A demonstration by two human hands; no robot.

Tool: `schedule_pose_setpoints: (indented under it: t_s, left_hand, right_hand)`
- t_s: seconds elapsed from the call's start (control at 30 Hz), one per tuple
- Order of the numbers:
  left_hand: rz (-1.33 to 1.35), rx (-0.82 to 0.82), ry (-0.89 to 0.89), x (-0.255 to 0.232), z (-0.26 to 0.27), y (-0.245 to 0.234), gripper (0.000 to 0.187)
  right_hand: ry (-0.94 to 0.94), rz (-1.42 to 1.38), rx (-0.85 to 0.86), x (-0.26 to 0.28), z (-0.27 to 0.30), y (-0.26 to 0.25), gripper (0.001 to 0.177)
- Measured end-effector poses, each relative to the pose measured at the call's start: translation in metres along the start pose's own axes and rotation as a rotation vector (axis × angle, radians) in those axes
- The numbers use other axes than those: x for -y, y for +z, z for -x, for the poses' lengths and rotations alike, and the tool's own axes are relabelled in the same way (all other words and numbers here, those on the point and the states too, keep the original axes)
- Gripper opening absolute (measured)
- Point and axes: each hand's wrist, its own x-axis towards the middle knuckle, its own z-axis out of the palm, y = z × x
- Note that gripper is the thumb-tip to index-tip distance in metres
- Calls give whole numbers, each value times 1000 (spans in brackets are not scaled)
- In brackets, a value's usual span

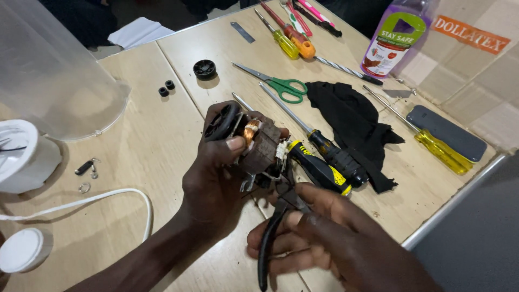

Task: Repairing an electric motor from a blender using various hand tools

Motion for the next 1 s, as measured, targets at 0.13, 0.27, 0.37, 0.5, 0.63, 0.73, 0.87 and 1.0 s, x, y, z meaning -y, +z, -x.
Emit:
schedule_pose_setpoints:
  t_s: [0.13, 0.27, 0.37, 0.5, 0.63, 0.73, 0.87, 1.0]
  left_hand:
    - [17, 27, 42, 1, -1, -4, 37]
    - [-4, -67, -32, -4, -2, 3, 36]
    - [-55, -158, -23, -2, -4, 3, 35]
    - [-13, -107, -16, -3, -3, 3, 35]
    - [-25, -128, -80, -8, -2, 6, 33]
    - [30, -29, -39, 1, -3, -4, 33]
    - [-17, 88, -186, 11, 0, -13, 45]
    - [-186, 13, -154, 37, 12, -18, 11]
  right_hand:
    - [-34, -168, 78, -4, -1, -6, 74]
    - [-54, -299, 145, -8, -3, -7, 80]
    - [87, -194, 32, -5, -2, -1, 85]
    - [89, -173, -104, -12, -8, 0, 52]
    - [51, -271, -115, -26, -23, -8, 18]
    - [43, -244, -237, -22, -22, 1, 23]
    - [-50, -237, -233, -37, -23, -7, 23]
    - [-188, -320, -151, -53, -32, -10, 25]
